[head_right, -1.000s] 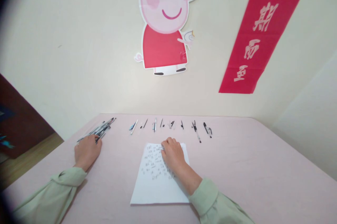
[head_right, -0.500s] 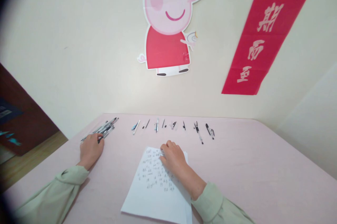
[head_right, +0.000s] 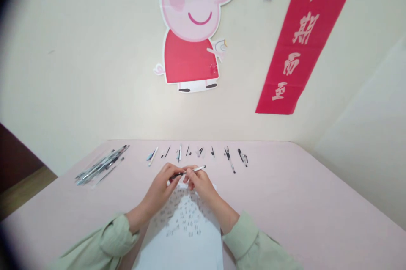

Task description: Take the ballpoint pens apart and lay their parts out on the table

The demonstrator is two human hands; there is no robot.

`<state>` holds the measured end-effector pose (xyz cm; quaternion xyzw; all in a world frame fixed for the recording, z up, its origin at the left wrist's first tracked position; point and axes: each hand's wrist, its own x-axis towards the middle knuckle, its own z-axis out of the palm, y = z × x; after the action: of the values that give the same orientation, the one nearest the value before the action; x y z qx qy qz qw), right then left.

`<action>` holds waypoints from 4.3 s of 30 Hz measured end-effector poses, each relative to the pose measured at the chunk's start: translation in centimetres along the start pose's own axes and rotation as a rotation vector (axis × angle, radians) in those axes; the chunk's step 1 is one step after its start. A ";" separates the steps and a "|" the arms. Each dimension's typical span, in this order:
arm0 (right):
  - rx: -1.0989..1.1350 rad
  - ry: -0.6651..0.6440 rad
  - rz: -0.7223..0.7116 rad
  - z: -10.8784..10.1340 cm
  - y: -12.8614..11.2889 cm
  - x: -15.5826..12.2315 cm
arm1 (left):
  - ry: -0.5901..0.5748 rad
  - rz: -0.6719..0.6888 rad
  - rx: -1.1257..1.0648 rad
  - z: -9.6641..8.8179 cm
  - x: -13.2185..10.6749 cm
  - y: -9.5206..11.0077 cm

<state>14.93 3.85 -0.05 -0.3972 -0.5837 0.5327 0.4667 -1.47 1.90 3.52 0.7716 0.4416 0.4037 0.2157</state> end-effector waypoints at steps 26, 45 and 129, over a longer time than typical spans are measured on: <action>0.135 0.156 0.097 -1.1 1.0 0.7 | -0.211 -0.266 -0.049 3.5 -0.2 -2.1; 0.406 0.449 0.097 -2.3 0.3 1.1 | 0.004 -0.355 -0.433 3.5 0.7 -3.0; -0.191 0.110 -0.033 -0.3 0.7 0.0 | 0.071 -0.630 -1.199 2.6 1.6 -4.1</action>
<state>15.18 4.01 -0.75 -0.4588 -0.6118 0.4444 0.4666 -0.94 5.40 -0.16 0.3393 0.3517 0.5218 0.6992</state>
